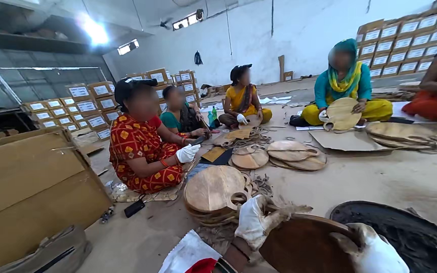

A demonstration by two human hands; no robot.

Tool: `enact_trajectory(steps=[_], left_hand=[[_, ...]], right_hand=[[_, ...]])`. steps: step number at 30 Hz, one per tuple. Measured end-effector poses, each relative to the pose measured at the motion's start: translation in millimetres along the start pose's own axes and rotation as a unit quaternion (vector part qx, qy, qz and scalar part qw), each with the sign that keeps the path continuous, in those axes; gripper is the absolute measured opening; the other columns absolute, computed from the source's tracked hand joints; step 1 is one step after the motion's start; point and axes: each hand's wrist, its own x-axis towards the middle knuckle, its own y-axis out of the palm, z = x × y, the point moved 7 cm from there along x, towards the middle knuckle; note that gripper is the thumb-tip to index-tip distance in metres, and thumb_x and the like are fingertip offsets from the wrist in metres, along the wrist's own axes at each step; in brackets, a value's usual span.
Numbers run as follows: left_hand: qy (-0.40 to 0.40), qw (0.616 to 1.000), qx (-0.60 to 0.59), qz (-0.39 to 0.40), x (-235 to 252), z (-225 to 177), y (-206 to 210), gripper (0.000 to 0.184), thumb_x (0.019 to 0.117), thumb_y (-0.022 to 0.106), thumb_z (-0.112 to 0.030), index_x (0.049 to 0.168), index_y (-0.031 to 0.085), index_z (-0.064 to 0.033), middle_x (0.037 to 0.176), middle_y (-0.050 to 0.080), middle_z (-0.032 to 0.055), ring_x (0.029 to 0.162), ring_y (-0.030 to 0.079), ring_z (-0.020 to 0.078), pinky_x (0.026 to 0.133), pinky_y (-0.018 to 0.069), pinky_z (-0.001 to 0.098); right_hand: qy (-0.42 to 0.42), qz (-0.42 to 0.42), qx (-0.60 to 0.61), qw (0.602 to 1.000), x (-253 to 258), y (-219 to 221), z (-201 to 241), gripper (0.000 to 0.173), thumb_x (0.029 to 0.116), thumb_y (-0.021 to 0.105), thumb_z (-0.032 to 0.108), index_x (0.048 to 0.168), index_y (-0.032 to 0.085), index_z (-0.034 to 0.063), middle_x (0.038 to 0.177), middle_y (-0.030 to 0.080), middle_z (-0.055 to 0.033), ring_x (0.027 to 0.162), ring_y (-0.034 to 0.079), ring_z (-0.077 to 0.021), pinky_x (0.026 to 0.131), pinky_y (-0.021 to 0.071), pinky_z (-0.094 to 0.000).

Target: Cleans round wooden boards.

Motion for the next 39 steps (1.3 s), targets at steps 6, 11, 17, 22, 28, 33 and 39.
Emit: enact_trajectory(steps=[6,11,17,22,28,33,39], left_hand=[[0.0,0.999,-0.012,-0.042,17,40,13,0.034,0.0943,0.067,-0.042,0.103,0.074,-0.0093,0.094,0.074,0.0024,0.091,0.07,0.0127,0.089,0.0563,0.038],[0.0,1.0,0.021,-0.013,10,20,4,0.039,0.0999,0.061,-0.037,0.114,0.072,-0.0023,0.107,0.073,0.0111,0.103,0.069,0.0198,0.099,0.0507,0.0412],[0.001,1.0,-0.018,-0.001,1,6,-3,0.038,0.0999,0.061,-0.033,0.114,0.071,0.0006,0.107,0.073,0.0119,0.101,0.069,0.0178,0.097,0.0518,0.0385],[-0.013,0.999,-0.03,0.001,0,8,-5,0.04,0.101,0.06,-0.035,0.115,0.069,0.0018,0.108,0.073,0.0121,0.102,0.068,0.017,0.098,0.0511,0.0371],[-0.035,0.999,-0.027,-0.03,13,40,7,0.04,0.0959,0.064,-0.045,0.108,0.074,-0.008,0.097,0.074,0.0044,0.093,0.071,0.0136,0.09,0.0566,0.0372],[-0.029,0.999,-0.011,-0.036,14,40,6,0.041,0.0953,0.065,-0.046,0.106,0.074,-0.0078,0.096,0.074,0.005,0.093,0.07,0.0143,0.092,0.0546,0.0392],[-0.024,0.999,0.01,-0.034,15,39,6,0.043,0.0956,0.063,-0.05,0.104,0.074,-0.0091,0.094,0.073,0.0046,0.092,0.069,0.0153,0.091,0.0541,0.0397]], right_hand=[[-0.005,0.064,0.006,0.998,-6,-14,25,0.051,0.0892,0.074,0.037,0.12,0.068,-0.0025,0.122,0.066,-0.0295,0.116,0.062,-0.0497,0.1,0.0445,-0.0655],[-0.01,0.056,0.004,0.998,-6,-14,24,0.05,0.0889,0.075,0.037,0.118,0.069,-0.0033,0.12,0.067,-0.0294,0.115,0.062,-0.052,0.099,0.0445,-0.0669],[-0.001,0.064,0.004,0.998,-10,-19,29,0.046,0.0896,0.076,0.032,0.119,0.069,-0.0024,0.121,0.067,-0.0293,0.115,0.061,-0.0515,0.098,0.0448,-0.0661],[-0.023,0.046,-0.006,0.999,-11,-16,29,0.047,0.0874,0.077,0.035,0.115,0.07,-0.0019,0.117,0.068,-0.0286,0.111,0.064,-0.0498,0.094,0.0475,-0.0653],[-0.028,0.042,-0.013,0.999,-12,-13,26,0.047,0.0869,0.077,0.037,0.115,0.07,-0.0004,0.117,0.068,-0.0276,0.111,0.064,-0.0496,0.094,0.048,-0.0637],[-0.02,0.061,-0.005,0.998,-12,-20,36,0.049,0.0888,0.075,0.035,0.117,0.068,-0.004,0.119,0.067,-0.0308,0.114,0.062,-0.0512,0.097,0.0461,-0.0647],[-0.022,0.046,-0.023,0.998,-8,-12,25,0.053,0.0883,0.073,0.046,0.116,0.069,0.0015,0.119,0.068,-0.0257,0.114,0.064,-0.0456,0.096,0.0481,-0.0607]])
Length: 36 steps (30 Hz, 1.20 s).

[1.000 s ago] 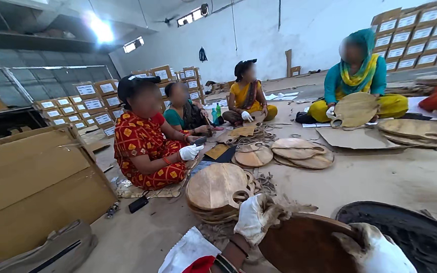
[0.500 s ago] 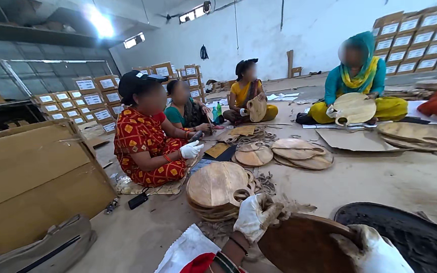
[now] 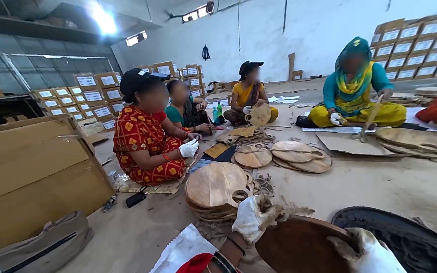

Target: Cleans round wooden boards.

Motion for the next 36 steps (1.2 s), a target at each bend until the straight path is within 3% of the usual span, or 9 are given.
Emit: enact_trajectory(steps=[1,3,10,16,26,36], left_hand=[[-0.001,1.0,0.004,0.001,0,1,0,0.044,0.0955,0.063,-0.051,0.104,0.074,-0.0097,0.094,0.074,0.0041,0.092,0.07,0.015,0.091,0.0545,0.0395],[-0.002,1.0,0.002,0.003,-1,0,0,0.044,0.0953,0.063,-0.051,0.104,0.074,-0.0093,0.095,0.074,0.0046,0.093,0.07,0.0158,0.092,0.054,0.0407],[-0.01,1.0,0.003,0.003,-2,-2,-1,0.044,0.0957,0.062,-0.049,0.104,0.073,-0.0074,0.096,0.073,0.0075,0.094,0.069,0.0197,0.093,0.0523,0.0445],[-0.012,0.999,-0.039,0.003,0,6,3,0.041,0.0948,0.064,-0.05,0.105,0.074,-0.0108,0.093,0.074,0.002,0.089,0.07,0.0125,0.088,0.0567,0.0379],[-0.014,1.0,0.005,0.003,-4,-6,-2,0.043,0.097,0.062,-0.046,0.108,0.073,-0.0061,0.098,0.074,0.008,0.095,0.07,0.0177,0.095,0.0529,0.0404],[0.003,1.0,-0.002,-0.005,0,2,2,0.043,0.0956,0.062,-0.049,0.105,0.074,-0.0086,0.095,0.074,0.0048,0.092,0.07,0.016,0.092,0.054,0.0411]], right_hand=[[-0.009,-0.037,-0.002,0.999,3,7,-9,0.051,0.0866,0.073,0.049,0.111,0.071,0.0046,0.112,0.071,-0.0216,0.109,0.067,-0.0421,0.092,0.0506,-0.0595],[-0.013,-0.047,0.006,0.999,3,8,-9,0.049,0.0877,0.073,0.047,0.11,0.071,0.0035,0.11,0.071,-0.022,0.108,0.067,-0.0421,0.091,0.0504,-0.0605],[-0.015,0.005,0.003,1.0,-2,-3,5,0.05,0.0889,0.074,0.041,0.116,0.07,-0.0005,0.119,0.068,-0.0282,0.113,0.064,-0.0481,0.097,0.0471,-0.0621],[-0.011,0.01,0.001,1.0,-2,-1,1,0.052,0.0887,0.073,0.043,0.117,0.069,-0.0007,0.119,0.068,-0.0283,0.115,0.063,-0.0484,0.099,0.0467,-0.0618],[0.01,0.033,0.007,0.999,-3,-9,11,0.053,0.0897,0.073,0.042,0.12,0.068,-0.0017,0.125,0.066,-0.0287,0.119,0.062,-0.0471,0.101,0.0458,-0.0598],[0.005,0.026,0.001,1.0,-2,-6,7,0.051,0.0889,0.074,0.041,0.118,0.069,-0.001,0.123,0.067,-0.0275,0.117,0.062,-0.0477,0.099,0.0463,-0.0607]])
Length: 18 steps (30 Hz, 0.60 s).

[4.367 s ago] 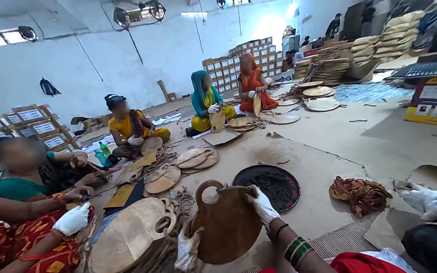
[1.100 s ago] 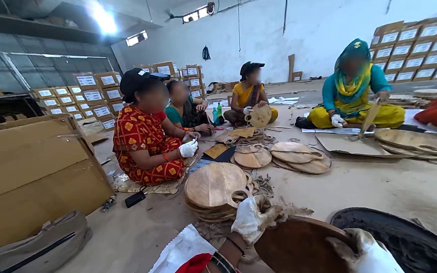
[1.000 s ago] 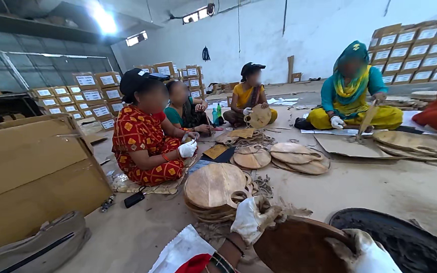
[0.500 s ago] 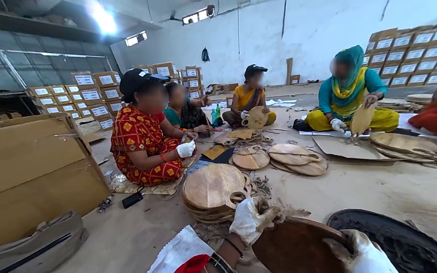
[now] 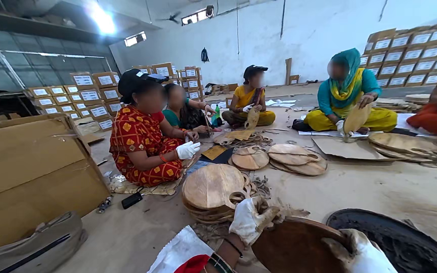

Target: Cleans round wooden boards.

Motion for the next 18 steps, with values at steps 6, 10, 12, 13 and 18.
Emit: enact_trajectory(steps=[6,10,12,13,18], left_hand=[[-0.015,1.0,-0.011,0.007,-2.3,-2.7,-1.2,0.042,0.0964,0.063,-0.047,0.106,0.073,-0.008,0.097,0.074,0.0055,0.093,0.07,0.0153,0.093,0.0544,0.0392],[-0.021,1.0,-0.021,0.009,-3.0,-3.9,-1.3,0.04,0.0964,0.063,-0.047,0.105,0.074,-0.0089,0.096,0.074,0.0041,0.092,0.071,0.014,0.091,0.0554,0.0382],[-0.013,1.0,-0.008,0.005,-2.3,-4.0,-1.7,0.043,0.0961,0.062,-0.048,0.105,0.074,-0.0084,0.097,0.074,0.0056,0.094,0.07,0.0164,0.094,0.0533,0.0414],[-0.008,1.0,-0.001,0.003,-2.2,-4.0,-1.9,0.044,0.0962,0.062,-0.049,0.105,0.074,-0.0082,0.098,0.074,0.0065,0.095,0.07,0.0175,0.094,0.0527,0.0426],[0.006,1.0,0.003,-0.005,0.0,0.5,-0.2,0.045,0.0954,0.062,-0.051,0.103,0.074,-0.0092,0.095,0.074,0.0052,0.093,0.07,0.0167,0.093,0.0533,0.042]], right_hand=[[-0.011,-0.019,-0.004,1.0,1.5,3.5,-4.4,0.05,0.087,0.076,0.041,0.116,0.07,0.0002,0.119,0.069,-0.0262,0.113,0.065,-0.0469,0.097,0.0478,-0.0618],[-0.017,-0.025,-0.002,1.0,1.4,2.8,-3.8,0.048,0.0873,0.076,0.038,0.115,0.07,-0.0006,0.117,0.069,-0.0263,0.113,0.065,-0.0467,0.097,0.0476,-0.0616],[-0.012,-0.019,0.002,1.0,1.2,1.6,-2.4,0.048,0.0875,0.076,0.037,0.116,0.07,-0.0013,0.118,0.069,-0.0268,0.114,0.064,-0.0468,0.098,0.047,-0.0615],[-0.013,-0.021,0.0,1.0,1.2,1.7,-2.3,0.048,0.0871,0.077,0.037,0.115,0.07,-0.0014,0.118,0.069,-0.0268,0.113,0.065,-0.047,0.097,0.0474,-0.0616],[-0.005,-0.018,0.004,1.0,1.0,1.8,-3.1,0.049,0.0887,0.075,0.039,0.118,0.07,0.0004,0.12,0.069,-0.0257,0.115,0.064,-0.0458,0.099,0.0472,-0.0613]])
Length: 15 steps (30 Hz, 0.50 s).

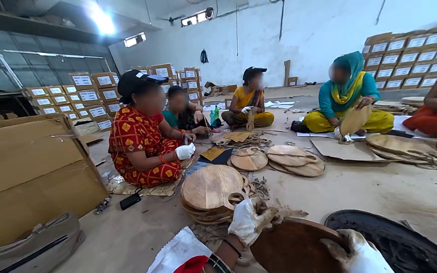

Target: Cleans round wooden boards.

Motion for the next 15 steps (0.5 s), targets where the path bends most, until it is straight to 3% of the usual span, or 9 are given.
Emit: enact_trajectory(steps=[5,8,15], left_hand=[[-0.025,0.999,-0.028,0.015,-3,-6,-1,0.039,0.0963,0.064,-0.046,0.103,0.073,-0.0089,0.094,0.074,0.0028,0.091,0.071,0.0126,0.09,0.0556,0.0368],[-0.017,1.0,-0.009,0.013,-4,-8,-1,0.04,0.0963,0.062,-0.047,0.103,0.073,-0.0085,0.093,0.074,0.0043,0.09,0.07,0.0146,0.091,0.0539,0.0388],[-0.016,1.0,0.003,0.014,1,0,3,0.046,0.0957,0.061,-0.054,0.105,0.073,-0.0102,0.094,0.073,0.004,0.091,0.07,0.0153,0.091,0.0547,0.0403]], right_hand=[[-0.006,-0.012,-0.005,1.0,-1,-2,0,0.045,0.089,0.074,0.038,0.116,0.071,0.0016,0.117,0.07,-0.0253,0.113,0.065,-0.0455,0.096,0.0486,-0.0612],[0.001,0.03,-0.007,1.0,-2,-6,5,0.046,0.0912,0.074,0.036,0.12,0.068,0.0002,0.123,0.067,-0.0267,0.118,0.062,-0.0464,0.101,0.0464,-0.0594],[-0.011,0.013,0.01,1.0,2,1,-11,0.049,0.0871,0.076,0.038,0.118,0.069,0.0006,0.118,0.069,-0.0254,0.113,0.065,-0.0449,0.098,0.0483,-0.061]])
